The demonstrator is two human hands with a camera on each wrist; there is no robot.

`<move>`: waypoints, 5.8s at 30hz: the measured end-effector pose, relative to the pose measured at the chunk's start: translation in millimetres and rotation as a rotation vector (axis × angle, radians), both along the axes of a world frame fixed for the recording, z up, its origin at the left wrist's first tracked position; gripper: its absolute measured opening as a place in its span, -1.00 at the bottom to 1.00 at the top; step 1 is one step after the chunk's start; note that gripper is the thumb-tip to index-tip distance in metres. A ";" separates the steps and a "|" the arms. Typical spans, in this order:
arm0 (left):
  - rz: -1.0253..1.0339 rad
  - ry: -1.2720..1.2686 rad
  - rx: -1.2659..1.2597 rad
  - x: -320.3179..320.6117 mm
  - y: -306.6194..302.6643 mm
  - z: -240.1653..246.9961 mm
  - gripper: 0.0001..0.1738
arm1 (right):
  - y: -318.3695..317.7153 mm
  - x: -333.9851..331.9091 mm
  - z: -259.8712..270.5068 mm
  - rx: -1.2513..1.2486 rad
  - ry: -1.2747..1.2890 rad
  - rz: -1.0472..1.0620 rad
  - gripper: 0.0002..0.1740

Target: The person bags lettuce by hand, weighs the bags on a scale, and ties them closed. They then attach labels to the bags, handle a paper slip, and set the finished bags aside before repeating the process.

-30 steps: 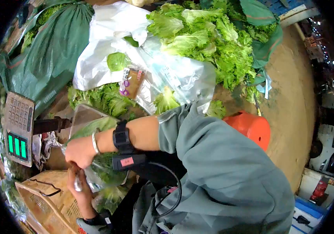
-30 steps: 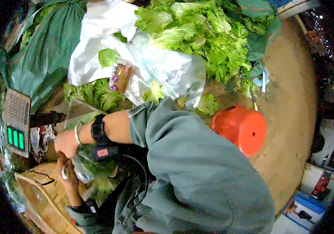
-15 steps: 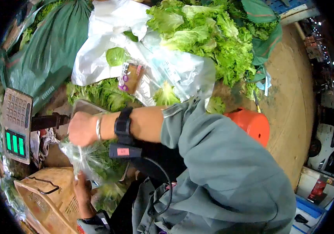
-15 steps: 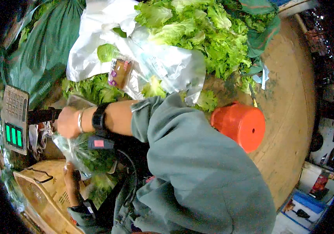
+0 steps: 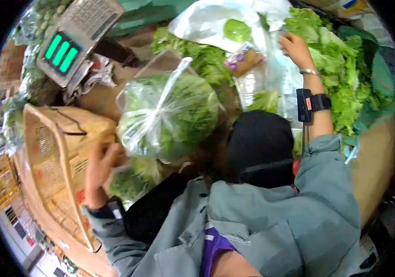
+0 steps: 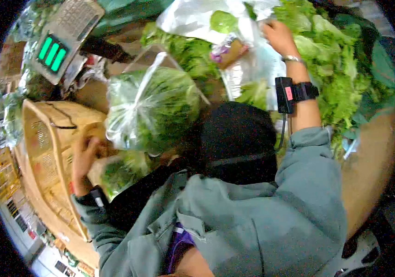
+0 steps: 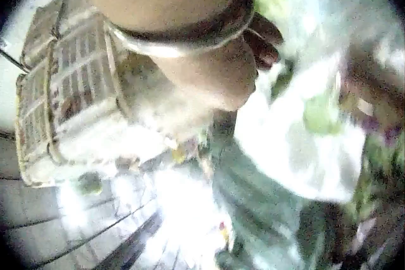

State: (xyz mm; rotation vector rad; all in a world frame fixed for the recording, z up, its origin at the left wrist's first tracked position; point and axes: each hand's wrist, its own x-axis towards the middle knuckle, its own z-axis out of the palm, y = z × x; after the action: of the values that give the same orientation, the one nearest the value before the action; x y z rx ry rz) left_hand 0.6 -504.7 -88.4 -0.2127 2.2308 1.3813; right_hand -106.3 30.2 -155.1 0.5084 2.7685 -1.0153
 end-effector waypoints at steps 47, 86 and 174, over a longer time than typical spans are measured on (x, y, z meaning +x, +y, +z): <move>0.029 0.186 0.490 -8.7 128.2 56.2 -0.69 | -217.3 66.4 148.5 0.260 1.293 0.556 0.01; 0.480 0.311 0.878 -32.2 20.4 44.6 -0.77 | -208.8 95.4 18.4 0.235 1.017 0.594 -0.92; 0.863 0.051 0.907 253.1 -96.0 -35.2 -0.47 | -495.2 214.6 83.1 -0.325 0.825 1.483 -0.90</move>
State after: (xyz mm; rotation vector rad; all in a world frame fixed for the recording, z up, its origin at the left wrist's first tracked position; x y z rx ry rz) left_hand 253.7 -600.8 -123.6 -0.8582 1.3192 2.6896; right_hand 108.3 -465.0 -72.0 -2.0188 2.2215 -1.1765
